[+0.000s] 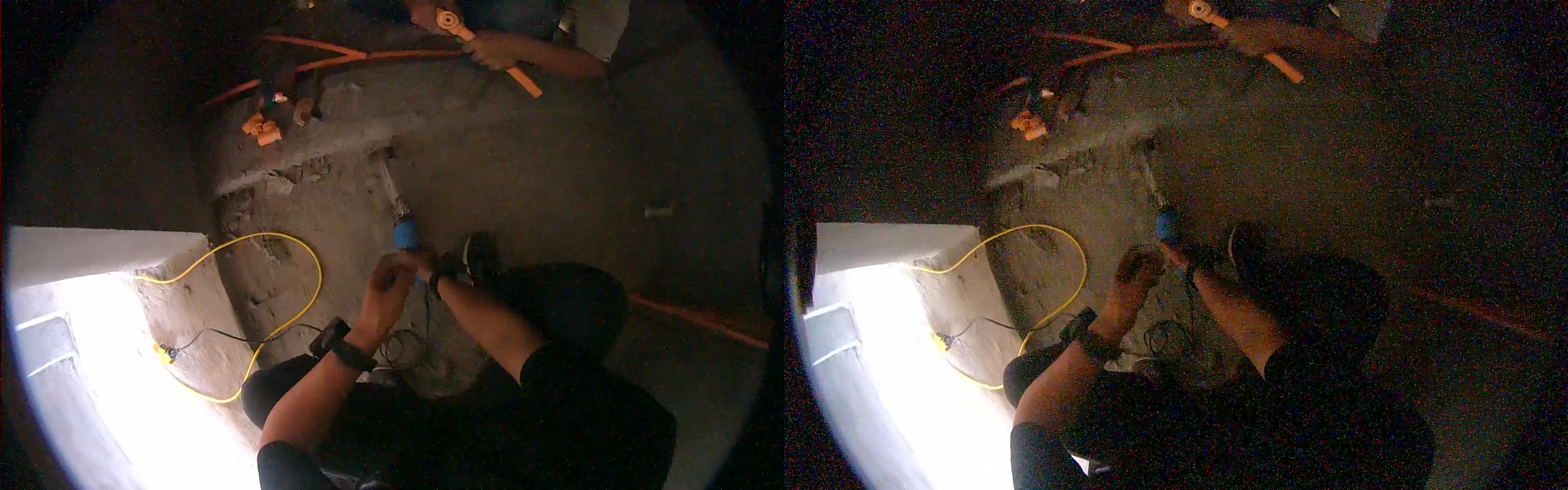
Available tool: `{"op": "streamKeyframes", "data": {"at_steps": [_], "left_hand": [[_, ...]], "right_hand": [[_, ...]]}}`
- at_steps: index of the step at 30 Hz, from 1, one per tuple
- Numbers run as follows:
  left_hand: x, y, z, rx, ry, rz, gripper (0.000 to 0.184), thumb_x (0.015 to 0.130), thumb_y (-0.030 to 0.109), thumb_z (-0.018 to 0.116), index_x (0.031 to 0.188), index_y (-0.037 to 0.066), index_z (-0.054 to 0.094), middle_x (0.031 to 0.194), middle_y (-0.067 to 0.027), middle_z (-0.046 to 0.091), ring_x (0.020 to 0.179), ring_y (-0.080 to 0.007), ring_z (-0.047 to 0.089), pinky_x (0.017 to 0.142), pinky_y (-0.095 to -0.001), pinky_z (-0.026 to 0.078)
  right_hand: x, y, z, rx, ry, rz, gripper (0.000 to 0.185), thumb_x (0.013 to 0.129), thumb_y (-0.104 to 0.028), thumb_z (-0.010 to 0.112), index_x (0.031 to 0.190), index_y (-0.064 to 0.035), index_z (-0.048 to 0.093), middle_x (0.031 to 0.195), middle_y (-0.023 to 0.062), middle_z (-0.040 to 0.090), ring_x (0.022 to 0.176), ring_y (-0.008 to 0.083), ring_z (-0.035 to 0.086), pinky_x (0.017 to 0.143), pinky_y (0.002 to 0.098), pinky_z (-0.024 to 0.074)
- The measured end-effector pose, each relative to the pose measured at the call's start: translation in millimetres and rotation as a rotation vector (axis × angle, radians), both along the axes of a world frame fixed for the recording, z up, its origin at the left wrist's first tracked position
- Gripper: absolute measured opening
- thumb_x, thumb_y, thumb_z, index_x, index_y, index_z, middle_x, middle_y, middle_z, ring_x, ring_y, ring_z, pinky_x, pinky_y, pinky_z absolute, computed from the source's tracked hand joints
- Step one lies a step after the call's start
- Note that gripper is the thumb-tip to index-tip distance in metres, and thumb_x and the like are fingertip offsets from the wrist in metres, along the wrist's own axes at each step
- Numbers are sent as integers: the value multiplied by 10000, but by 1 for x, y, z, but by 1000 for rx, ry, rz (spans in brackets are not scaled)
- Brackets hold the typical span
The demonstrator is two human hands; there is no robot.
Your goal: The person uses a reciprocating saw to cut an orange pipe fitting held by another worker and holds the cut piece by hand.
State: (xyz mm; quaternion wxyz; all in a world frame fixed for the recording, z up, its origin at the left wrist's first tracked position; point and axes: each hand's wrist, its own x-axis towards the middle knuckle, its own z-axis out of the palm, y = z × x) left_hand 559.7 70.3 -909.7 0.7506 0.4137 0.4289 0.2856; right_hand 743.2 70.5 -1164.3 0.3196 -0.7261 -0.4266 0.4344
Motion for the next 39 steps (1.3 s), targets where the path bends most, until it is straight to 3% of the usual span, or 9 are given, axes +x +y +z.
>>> {"op": "streamKeyframes", "data": {"at_steps": [4, 7, 9, 16, 18, 21, 24, 27, 39], "left_hand": [[4, 0, 7, -58, 15, 53, 286, 931, 235, 530, 1165, 72, 504, 1066, -48, 576, 941, -156, 537, 814, -301, 451], [5, 2, -3, -33, 11, 36, 269, 929, 222, 531, 1152, 71, 518, 1043, -46, 583, 899, -149, 533, 785, -302, 456], [6, 3, -8, -1, -8, 32, 263, 927, 221, 535, 1143, 71, 526, 1033, -44, 586, 881, -146, 530, 771, -303, 458], [7, 4, -4, -1, 125, -2, 273, 915, 224, 548, 1140, 72, 527, 1042, -44, 582, 927, -146, 524, 799, -291, 444], [5, 2, -10, 2, 86, -22, 282, 914, 226, 545, 1148, 70, 522, 1052, -46, 579, 940, -150, 523, 809, -294, 443], [5, 5, -22, 336, 149, -95, 303, 919, 249, 541, 1161, 69, 512, 1066, -47, 574, 951, -159, 524, 817, -305, 443], [5, 13, 13, -37, 111, -78, 327, 921, 286, 548, 1162, 68, 511, 1052, -43, 575, 947, -165, 527, 824, -312, 446], [5, 6, 0, -64, 9, -16, 340, 916, 320, 560, 1142, 71, 513, 1045, -43, 570, 939, -168, 528, 826, -316, 451], [4, -5, -18, 103, 192, 19, 180, 905, 220, 556, 1013, 75, 560, 926, -20, 582, 858, -115, 534, 739, -274, 439]], "right_hand": [[-5, 11, 43, -204, -223, 96, 351, 665, -396, 754, 772, -83, 639, 706, 32, 630, 628, 139, 570, 582, 321, 460], [-4, 14, 53, -308, 49, 192, 425, 846, -411, 571, 1143, -107, 568, 1011, 83, 622, 832, 215, 583, 733, 367, 486], [2, 15, 46, -278, -125, 199, 453, 646, -508, 745, 739, -84, 613, 671, 2, 578, 635, 170, 535, 582, 359, 443], [4, 1, -60, 328, -165, 565, 529, 629, -581, 723, 774, -84, 614, 725, 33, 583, 685, 181, 538, 623, 375, 448], [-1, 0, -45, -148, -370, 74, 504, 664, -554, 700, 820, -83, 611, 777, 53, 582, 729, 183, 538, 659, 393, 449], [14, -1, -59, 81, -458, 328, 428, 703, -480, 697, 826, -79, 611, 786, 52, 597, 732, 198, 547, 667, 392, 456], [-8, 7, 48, 63, -201, 76, 342, 740, -409, 688, 784, -76, 619, 778, 53, 615, 692, 208, 563, 646, 388, 468], [20, 6, -53, -200, -285, 234, 315, 732, -381, 699, 762, -75, 631, 760, 21, 621, 625, 198, 558, 628, 376, 483], [0, 1, -13, -169, 83, 108, 308, 735, -373, 696, 759, -73, 629, 740, 22, 618, 607, 196, 555, 617, 379, 481]]}}
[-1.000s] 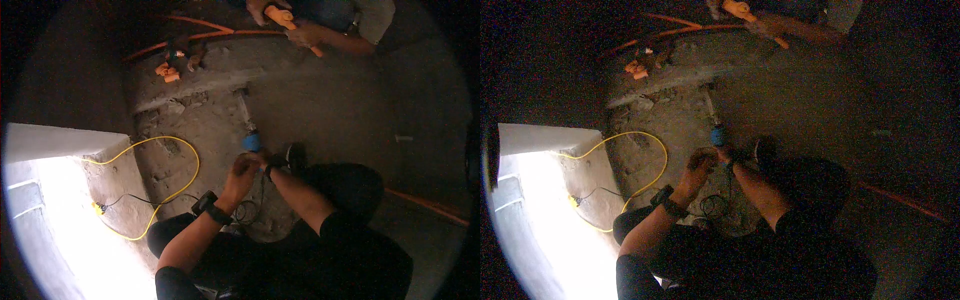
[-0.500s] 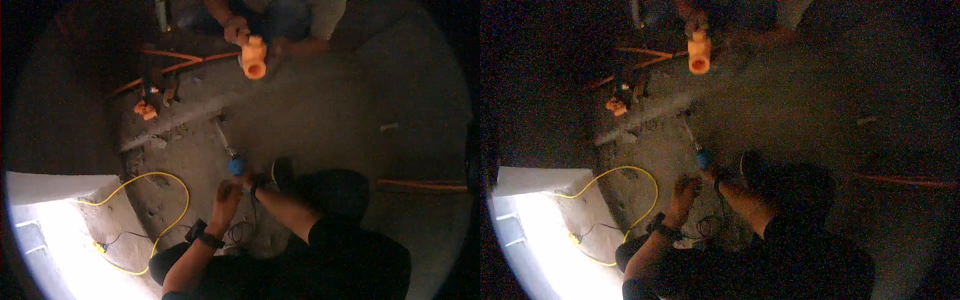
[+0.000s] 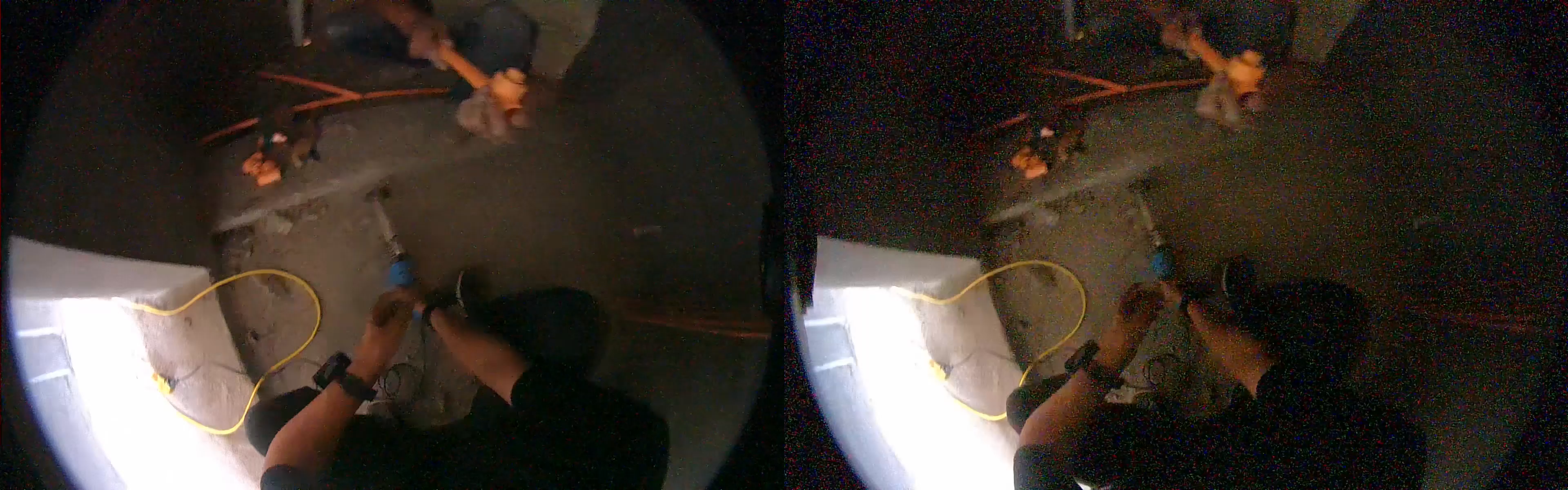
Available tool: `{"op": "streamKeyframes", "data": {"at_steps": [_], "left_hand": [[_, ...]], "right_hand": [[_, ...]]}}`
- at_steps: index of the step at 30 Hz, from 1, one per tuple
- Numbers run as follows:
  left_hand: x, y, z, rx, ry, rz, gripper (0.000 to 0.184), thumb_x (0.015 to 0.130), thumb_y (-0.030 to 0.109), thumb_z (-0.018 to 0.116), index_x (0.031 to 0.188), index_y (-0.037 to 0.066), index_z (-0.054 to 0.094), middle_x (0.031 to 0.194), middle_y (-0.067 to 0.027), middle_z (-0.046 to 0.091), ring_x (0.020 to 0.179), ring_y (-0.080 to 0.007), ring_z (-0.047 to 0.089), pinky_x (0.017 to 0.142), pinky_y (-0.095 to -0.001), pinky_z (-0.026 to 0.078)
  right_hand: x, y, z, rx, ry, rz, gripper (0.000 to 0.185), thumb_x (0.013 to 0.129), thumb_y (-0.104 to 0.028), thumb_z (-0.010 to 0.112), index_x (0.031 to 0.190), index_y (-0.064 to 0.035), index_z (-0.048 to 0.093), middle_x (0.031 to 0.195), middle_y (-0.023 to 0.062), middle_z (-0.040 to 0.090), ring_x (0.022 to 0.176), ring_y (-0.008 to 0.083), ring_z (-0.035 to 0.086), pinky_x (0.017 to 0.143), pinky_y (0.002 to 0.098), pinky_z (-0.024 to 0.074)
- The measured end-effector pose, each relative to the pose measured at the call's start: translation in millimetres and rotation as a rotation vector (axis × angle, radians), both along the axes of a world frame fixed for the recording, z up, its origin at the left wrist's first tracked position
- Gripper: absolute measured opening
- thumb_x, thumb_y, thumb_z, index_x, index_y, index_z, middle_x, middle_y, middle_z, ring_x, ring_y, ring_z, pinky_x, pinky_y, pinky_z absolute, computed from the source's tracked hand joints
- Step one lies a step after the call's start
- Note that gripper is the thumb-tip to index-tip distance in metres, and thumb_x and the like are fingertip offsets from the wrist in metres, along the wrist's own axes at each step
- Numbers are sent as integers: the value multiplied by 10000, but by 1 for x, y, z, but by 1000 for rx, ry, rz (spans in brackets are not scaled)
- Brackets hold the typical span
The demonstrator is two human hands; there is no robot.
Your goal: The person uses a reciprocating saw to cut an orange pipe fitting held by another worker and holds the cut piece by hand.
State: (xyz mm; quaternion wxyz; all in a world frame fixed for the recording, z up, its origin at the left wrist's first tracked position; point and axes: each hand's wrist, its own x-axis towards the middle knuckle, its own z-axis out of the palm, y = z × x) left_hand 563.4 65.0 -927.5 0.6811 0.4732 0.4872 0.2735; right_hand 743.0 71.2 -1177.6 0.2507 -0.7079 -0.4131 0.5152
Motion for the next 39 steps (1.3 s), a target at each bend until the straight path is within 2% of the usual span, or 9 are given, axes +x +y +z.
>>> {"op": "streamKeyframes", "data": {"at_steps": [2, 8, 22, 24, 26, 27, 29, 32, 39], "left_hand": [[3, 2, 16, -55, -214, -5, 270, 934, 267, 520, 1115, 67, 530, 1065, -39, 554, 937, -152, 534, 789, -293, 460], [5, 3, 7, -30, -165, 36, 131, 896, 134, 557, 986, 39, 562, 961, -46, 598, 910, -107, 545, 787, -279, 439], [13, 3, 6, -94, -291, 101, 138, 910, 103, 524, 1014, 13, 540, 948, -48, 589, 920, -127, 548, 820, -275, 436], [14, 4, -1, -130, -246, 98, 148, 907, 99, 522, 1019, 4, 539, 953, -58, 600, 916, -135, 556, 817, -278, 439], [12, 7, -9, 477, 83, -112, 177, 895, 105, 534, 1034, -5, 534, 972, -88, 624, 910, -154, 575, 807, -280, 444], [13, 8, -3, 483, 74, -120, 177, 895, 105, 534, 1034, -5, 534, 972, -88, 624, 910, -154, 575, 807, -280, 444], [14, 8, 12, -123, -123, 30, 194, 887, 110, 540, 1047, 0, 534, 986, -103, 630, 887, -170, 581, 790, -281, 447], [12, 4, -7, 46, -56, -30, 224, 916, 254, 538, 1038, 67, 535, 913, -22, 578, 795, -129, 529, 714, -285, 451], [9, 5, 3, 7, -132, -73, 289, 930, 303, 511, 1114, 80, 515, 975, -43, 573, 850, -159, 550, 748, -307, 463]], "right_hand": [[5, -1, 7, -27, 139, -22, 307, 736, -371, 696, 758, -73, 629, 737, 22, 618, 604, 195, 554, 615, 379, 480], [7, -2, 4, -86, 267, -63, 303, 737, -367, 695, 756, -72, 628, 727, 22, 616, 595, 194, 553, 609, 381, 479], [12, -5, -3, -286, 628, -129, 295, 741, -358, 692, 752, -71, 626, 706, 22, 613, 576, 192, 549, 598, 384, 476], [2, 3, 23, -149, 396, -350, 321, 768, -380, 655, 720, -67, 601, 644, 52, 587, 568, 191, 550, 582, 393, 460], [0, 5, 33, -89, 271, -250, 327, 770, -385, 650, 717, -67, 597, 639, 56, 583, 567, 191, 549, 580, 394, 458], [2, 6, 35, -54, 211, -203, 330, 771, -387, 648, 716, -67, 595, 636, 57, 581, 567, 191, 548, 579, 394, 457], [1, 6, 38, -16, 111, -122, 336, 773, -392, 644, 712, -66, 591, 631, 61, 576, 566, 190, 547, 577, 394, 456], [-1, 7, 44, 11, -43, -3, 345, 776, -400, 637, 707, -65, 585, 623, 66, 570, 564, 189, 546, 575, 394, 453], [-13, 19, 132, 32, -389, 321, 368, 784, -417, 621, 696, -63, 571, 605, 78, 554, 561, 188, 542, 568, 395, 448]]}}
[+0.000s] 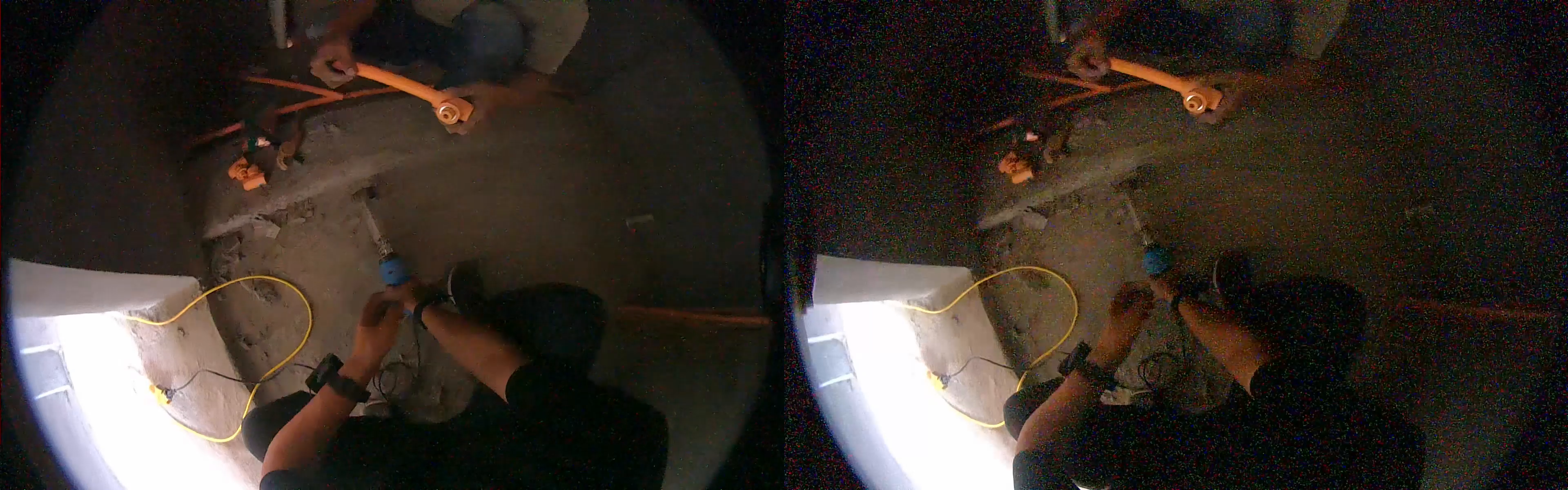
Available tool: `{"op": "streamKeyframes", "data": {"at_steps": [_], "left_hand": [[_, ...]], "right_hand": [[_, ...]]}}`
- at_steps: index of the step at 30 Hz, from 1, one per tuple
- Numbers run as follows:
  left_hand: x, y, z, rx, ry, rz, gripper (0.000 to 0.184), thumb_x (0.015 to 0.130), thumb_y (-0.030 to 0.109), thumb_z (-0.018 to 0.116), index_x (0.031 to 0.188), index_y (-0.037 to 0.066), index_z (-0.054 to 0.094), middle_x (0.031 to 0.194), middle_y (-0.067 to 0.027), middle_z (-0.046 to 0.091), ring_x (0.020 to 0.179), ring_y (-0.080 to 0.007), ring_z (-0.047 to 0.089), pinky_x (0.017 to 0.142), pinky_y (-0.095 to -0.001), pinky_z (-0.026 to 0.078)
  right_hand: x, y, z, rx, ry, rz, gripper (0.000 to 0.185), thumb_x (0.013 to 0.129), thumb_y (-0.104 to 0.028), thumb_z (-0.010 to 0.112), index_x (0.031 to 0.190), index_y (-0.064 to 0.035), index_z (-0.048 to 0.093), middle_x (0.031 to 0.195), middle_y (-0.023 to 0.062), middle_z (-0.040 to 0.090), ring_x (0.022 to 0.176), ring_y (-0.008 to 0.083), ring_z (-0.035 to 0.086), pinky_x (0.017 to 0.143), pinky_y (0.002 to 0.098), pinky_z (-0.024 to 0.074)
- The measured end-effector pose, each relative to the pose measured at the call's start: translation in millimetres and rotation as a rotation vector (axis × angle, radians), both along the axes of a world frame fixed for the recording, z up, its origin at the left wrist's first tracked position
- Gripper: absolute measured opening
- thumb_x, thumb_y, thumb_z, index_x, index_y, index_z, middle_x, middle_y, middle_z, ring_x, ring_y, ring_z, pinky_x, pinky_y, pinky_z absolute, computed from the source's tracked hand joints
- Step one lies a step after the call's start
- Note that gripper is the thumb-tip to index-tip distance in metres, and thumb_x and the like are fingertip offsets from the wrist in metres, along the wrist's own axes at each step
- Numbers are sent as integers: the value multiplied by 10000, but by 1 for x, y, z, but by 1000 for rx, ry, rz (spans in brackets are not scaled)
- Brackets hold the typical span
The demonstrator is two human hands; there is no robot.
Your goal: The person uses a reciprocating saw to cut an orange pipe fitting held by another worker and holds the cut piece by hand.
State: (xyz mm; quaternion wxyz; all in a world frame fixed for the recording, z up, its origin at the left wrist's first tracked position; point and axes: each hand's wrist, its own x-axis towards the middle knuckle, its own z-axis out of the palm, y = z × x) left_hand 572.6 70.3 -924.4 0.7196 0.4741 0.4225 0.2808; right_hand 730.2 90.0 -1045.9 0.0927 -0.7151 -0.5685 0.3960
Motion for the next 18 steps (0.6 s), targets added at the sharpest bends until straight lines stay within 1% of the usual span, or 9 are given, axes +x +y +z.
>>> {"op": "streamKeyframes", "data": {"at_steps": [2, 3, 4, 6, 9, 14, 15, 17, 18], "left_hand": [[0, -1, 1, -114, -74, 13, 304, 930, 298, 511, 1145, 84, 503, 1018, -56, 570, 914, -168, 551, 799, -310, 460], [-1, 4, 9, -122, -78, 14, 304, 930, 298, 511, 1145, 84, 503, 1018, -56, 570, 914, -168, 551, 799, -310, 460], [-4, 4, 17, -113, -56, 5, 301, 928, 294, 514, 1141, 81, 505, 1028, -56, 570, 936, -170, 547, 818, -312, 455], [-5, 5, 20, -107, -32, -1, 298, 926, 290, 518, 1136, 79, 507, 1038, -56, 569, 957, -171, 543, 838, -314, 451], [-2, 5, 12, -174, -36, 27, 284, 924, 285, 525, 1124, 84, 513, 1038, -48, 569, 949, -163, 537, 826, -310, 449], [0, -1, -3, -23, -130, 61, 253, 924, 273, 531, 1103, 94, 529, 1033, -36, 573, 908, -142, 522, 797, -293, 439], [0, 4, 6, -30, -119, 81, 253, 924, 273, 531, 1103, 94, 529, 1033, -36, 573, 908, -142, 522, 797, -293, 439], [-2, 7, 22, -119, 16, -4, 249, 926, 264, 534, 1101, 86, 529, 1024, -29, 570, 894, -135, 519, 768, -280, 434], [-1, 5, 22, -120, 20, 3, 249, 926, 264, 534, 1101, 86, 529, 1024, -29, 570, 894, -135, 519, 768, -280, 434]], "right_hand": [[29, -14, -121, 162, -44, 101, 408, 764, -459, 621, 680, -64, 558, 595, 69, 543, 554, 179, 525, 570, 395, 450], [43, -22, -179, 245, -73, 149, 429, 753, -480, 620, 673, -65, 552, 590, 64, 537, 550, 175, 516, 570, 394, 451], [36, -19, -168, 246, -71, 149, 429, 753, -480, 620, 673, -65, 552, 590, 64, 537, 550, 175, 516, 570, 394, 451], [17, -7, -128, -215, -213, -69, 426, 709, -478, 670, 699, -64, 569, 608, 57, 553, 569, 161, 510, 588, 380, 455], [14, -10, -119, -138, -9, -174, 424, 702, -474, 678, 698, -64, 572, 610, 54, 555, 573, 159, 512, 590, 377, 457], [16, -21, -119, -53, 375, -290, 420, 691, -468, 691, 696, -63, 577, 612, 50, 557, 580, 155, 514, 594, 373, 459], [18, -21, -119, -47, 443, -313, 420, 689, -467, 694, 696, -63, 577, 613, 49, 558, 581, 155, 514, 595, 372, 459], [20, -22, -118, -31, 502, -346, 419, 685, -464, 699, 695, -63, 579, 614, 48, 559, 584, 153, 515, 596, 370, 460], [20, -23, -120, -16, 522, -358, 418, 683, -463, 701, 695, -63, 580, 614, 47, 559, 585, 152, 516, 597, 369, 460]]}}
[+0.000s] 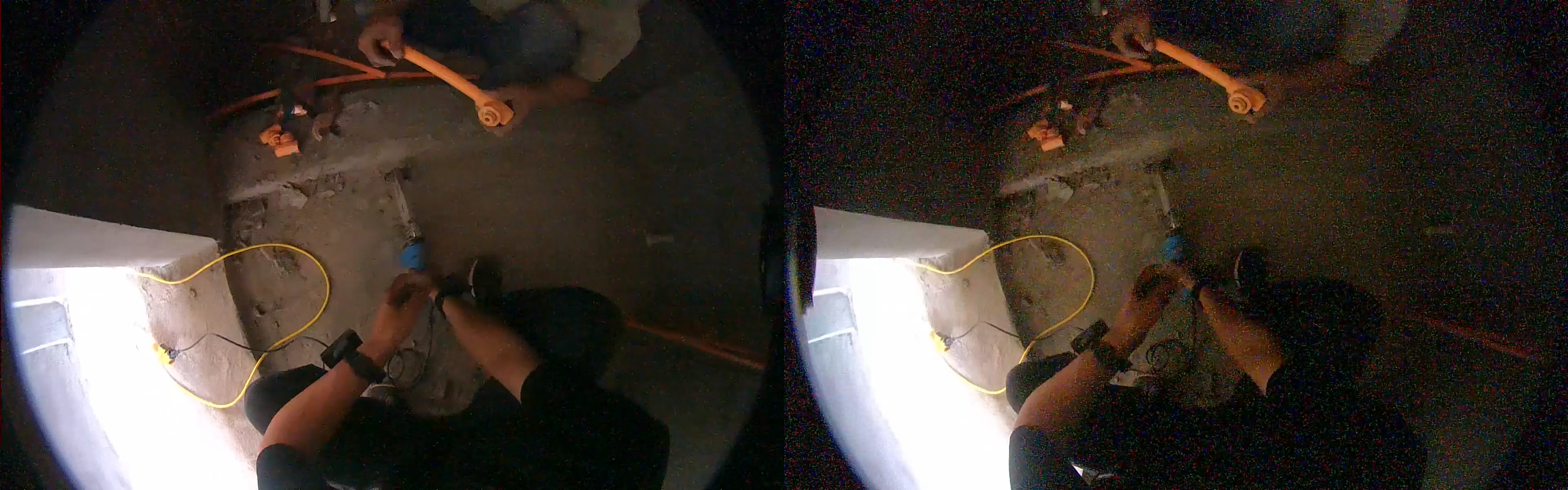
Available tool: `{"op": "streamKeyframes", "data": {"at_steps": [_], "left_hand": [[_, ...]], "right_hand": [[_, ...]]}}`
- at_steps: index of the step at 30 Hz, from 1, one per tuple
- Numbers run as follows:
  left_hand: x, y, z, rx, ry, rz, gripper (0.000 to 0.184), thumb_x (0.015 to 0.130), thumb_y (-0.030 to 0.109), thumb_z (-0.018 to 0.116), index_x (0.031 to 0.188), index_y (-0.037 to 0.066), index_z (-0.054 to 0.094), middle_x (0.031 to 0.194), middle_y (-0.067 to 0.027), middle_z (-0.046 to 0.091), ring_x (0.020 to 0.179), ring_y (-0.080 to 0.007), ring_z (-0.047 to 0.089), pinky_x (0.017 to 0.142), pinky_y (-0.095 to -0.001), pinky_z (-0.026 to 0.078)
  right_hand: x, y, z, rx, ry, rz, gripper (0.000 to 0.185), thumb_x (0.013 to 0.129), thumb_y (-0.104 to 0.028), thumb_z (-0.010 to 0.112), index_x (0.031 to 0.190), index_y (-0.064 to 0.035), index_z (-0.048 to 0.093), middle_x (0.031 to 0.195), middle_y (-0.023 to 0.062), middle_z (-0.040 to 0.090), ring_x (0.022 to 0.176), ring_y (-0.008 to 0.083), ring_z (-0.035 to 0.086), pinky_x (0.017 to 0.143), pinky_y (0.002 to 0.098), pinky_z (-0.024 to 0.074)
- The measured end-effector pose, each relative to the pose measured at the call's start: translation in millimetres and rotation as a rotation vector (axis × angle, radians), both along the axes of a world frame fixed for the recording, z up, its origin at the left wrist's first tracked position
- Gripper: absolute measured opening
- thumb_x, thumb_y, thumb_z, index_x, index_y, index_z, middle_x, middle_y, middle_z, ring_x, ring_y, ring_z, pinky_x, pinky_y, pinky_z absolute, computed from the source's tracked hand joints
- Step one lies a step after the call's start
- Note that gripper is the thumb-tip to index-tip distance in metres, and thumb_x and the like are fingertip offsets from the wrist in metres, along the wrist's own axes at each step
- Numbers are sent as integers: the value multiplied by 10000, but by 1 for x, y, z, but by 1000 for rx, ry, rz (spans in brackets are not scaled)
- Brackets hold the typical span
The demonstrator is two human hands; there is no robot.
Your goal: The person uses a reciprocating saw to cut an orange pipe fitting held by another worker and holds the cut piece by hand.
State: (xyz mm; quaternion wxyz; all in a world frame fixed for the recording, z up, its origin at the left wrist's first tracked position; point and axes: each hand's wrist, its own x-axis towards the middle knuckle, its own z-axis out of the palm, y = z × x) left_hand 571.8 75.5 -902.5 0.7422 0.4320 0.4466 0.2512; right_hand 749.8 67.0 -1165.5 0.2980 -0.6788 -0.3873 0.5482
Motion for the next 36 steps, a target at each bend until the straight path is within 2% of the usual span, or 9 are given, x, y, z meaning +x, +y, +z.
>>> {"op": "streamKeyframes", "data": {"at_steps": [6, 8, 21, 24, 27, 28, 31, 34, 36], "left_hand": [[4, -2, -3, 61, -3, 64, 238, 924, 261, 545, 1101, 102, 533, 1008, -24, 584, 869, -132, 525, 726, -280, 439], [6, -4, 1, -87, -9, 134, 181, 901, 121, 556, 1051, 21, 539, 979, -70, 601, 909, -133, 557, 802, -276, 450], [7, -3, -14, 0, -14, 81, 167, 905, 128, 541, 1037, 26, 557, 950, -45, 600, 888, -123, 546, 801, -273, 437], [8, -7, -24, 58, -23, 115, 197, 921, 218, 547, 1064, 81, 545, 932, -31, 586, 806, -130, 530, 704, -279, 446], [7, -7, -17, 39, -73, 98, 192, 917, 197, 550, 1067, 78, 543, 939, -39, 587, 805, -135, 536, 715, -279, 452], [7, -7, -18, 66, -58, 89, 184, 915, 191, 551, 1058, 75, 548, 942, -44, 587, 814, -139, 543, 725, -282, 457], [9, -7, -27, 104, -34, 88, 166, 912, 170, 549, 1042, 66, 556, 950, -53, 588, 830, -148, 558, 745, -290, 465], [10, -6, -28, 98, -11, 96, 153, 907, 134, 541, 1033, 50, 560, 950, -61, 589, 853, -155, 569, 764, -296, 471], [10, -8, -32, 81, 6, 94, 149, 903, 112, 537, 1032, 41, 561, 945, -66, 589, 869, -158, 572, 773, -297, 473]], "right_hand": [[2, -3, -5, 68, 52, -59, 415, 670, -456, 717, 693, -63, 586, 617, 42, 562, 593, 148, 519, 601, 363, 463], [2, -3, -7, 92, 75, -67, 414, 665, -453, 723, 692, -62, 588, 618, 40, 563, 595, 146, 519, 603, 361, 464], [7, 1, -21, 30, 136, -60, 324, 833, -364, 596, 934, -57, 607, 870, 43, 620, 796, 166, 579, 725, 326, 488], [4, -1, -44, 12, 185, -71, 314, 876, -342, 564, 994, -55, 611, 932, 43, 634, 846, 171, 593, 755, 318, 494], [-9, -8, -113, -163, 717, -144, 311, 918, -321, 532, 1055, -54, 616, 995, 44, 648, 896, 176, 608, 785, 309, 500], [2, -11, -108, -60, 442, -93, 305, 871, -330, 571, 1001, -58, 621, 946, 37, 645, 860, 168, 605, 761, 310, 496], [-5, 2, 24, 26, 27, -54, 312, 730, -358, 690, 842, -72, 636, 799, 17, 635, 753, 143, 597, 689, 314, 484], [-16, 9, 80, 18, -67, -23, 335, 636, -376, 769, 736, -80, 647, 701, 3, 629, 681, 126, 591, 641, 316, 476], [-19, 6, 75, -10, 255, -212, 299, 628, -328, 786, 724, -86, 638, 701, -17, 617, 677, 112, 577, 638, 298, 472]]}}
